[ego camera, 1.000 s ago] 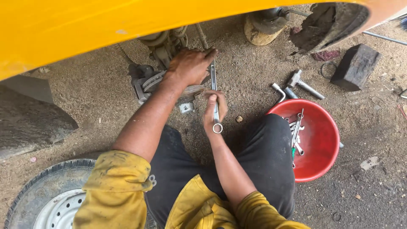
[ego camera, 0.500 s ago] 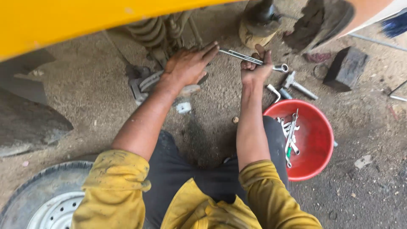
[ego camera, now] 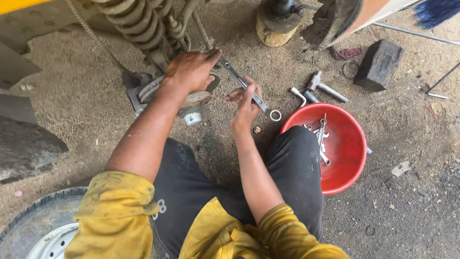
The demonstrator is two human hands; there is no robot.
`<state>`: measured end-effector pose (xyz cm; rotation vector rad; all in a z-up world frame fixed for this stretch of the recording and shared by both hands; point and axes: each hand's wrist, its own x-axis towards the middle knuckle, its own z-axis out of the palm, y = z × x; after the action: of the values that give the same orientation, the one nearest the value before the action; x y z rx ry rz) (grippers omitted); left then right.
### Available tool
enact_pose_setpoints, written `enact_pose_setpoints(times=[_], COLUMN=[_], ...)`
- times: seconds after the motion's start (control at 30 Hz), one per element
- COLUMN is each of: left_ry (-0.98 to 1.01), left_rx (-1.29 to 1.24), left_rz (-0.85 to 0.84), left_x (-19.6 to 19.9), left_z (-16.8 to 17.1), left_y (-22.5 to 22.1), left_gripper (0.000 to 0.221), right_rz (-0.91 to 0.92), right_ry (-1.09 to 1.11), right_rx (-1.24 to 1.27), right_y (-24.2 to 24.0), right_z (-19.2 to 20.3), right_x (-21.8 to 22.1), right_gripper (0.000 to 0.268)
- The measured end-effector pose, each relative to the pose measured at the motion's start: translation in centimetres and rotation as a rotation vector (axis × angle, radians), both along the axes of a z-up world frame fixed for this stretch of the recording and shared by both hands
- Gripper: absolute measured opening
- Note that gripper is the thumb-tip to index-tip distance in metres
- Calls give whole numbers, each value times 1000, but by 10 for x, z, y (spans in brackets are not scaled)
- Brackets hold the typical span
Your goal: The camera wearer is repairing the brake system of a vehicle, specifically working on the rotor and caliper components with various tools.
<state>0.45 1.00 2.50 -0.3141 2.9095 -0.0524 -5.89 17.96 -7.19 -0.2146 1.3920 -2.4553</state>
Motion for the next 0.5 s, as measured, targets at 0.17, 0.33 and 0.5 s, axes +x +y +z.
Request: enact_pose_setpoints(times=[0.17, 0.33, 0.5], left_ry=[68, -16, 138], left_rx=[0, 57, -57], left_rz=[29, 105, -13], left_x=[2, 2, 3], left_z=[2, 19, -3], left_y=[-2, 7, -3], left_gripper=[83, 85, 89], right_rz=[-8, 218, 152], right_ry=[-539, -436, -458], right_rx=[-52, -93, -179], right_y=[-52, -64, -73], right_z=[0, -1, -3], right_x=[-129, -148, -141], right_gripper=[35, 40, 45])
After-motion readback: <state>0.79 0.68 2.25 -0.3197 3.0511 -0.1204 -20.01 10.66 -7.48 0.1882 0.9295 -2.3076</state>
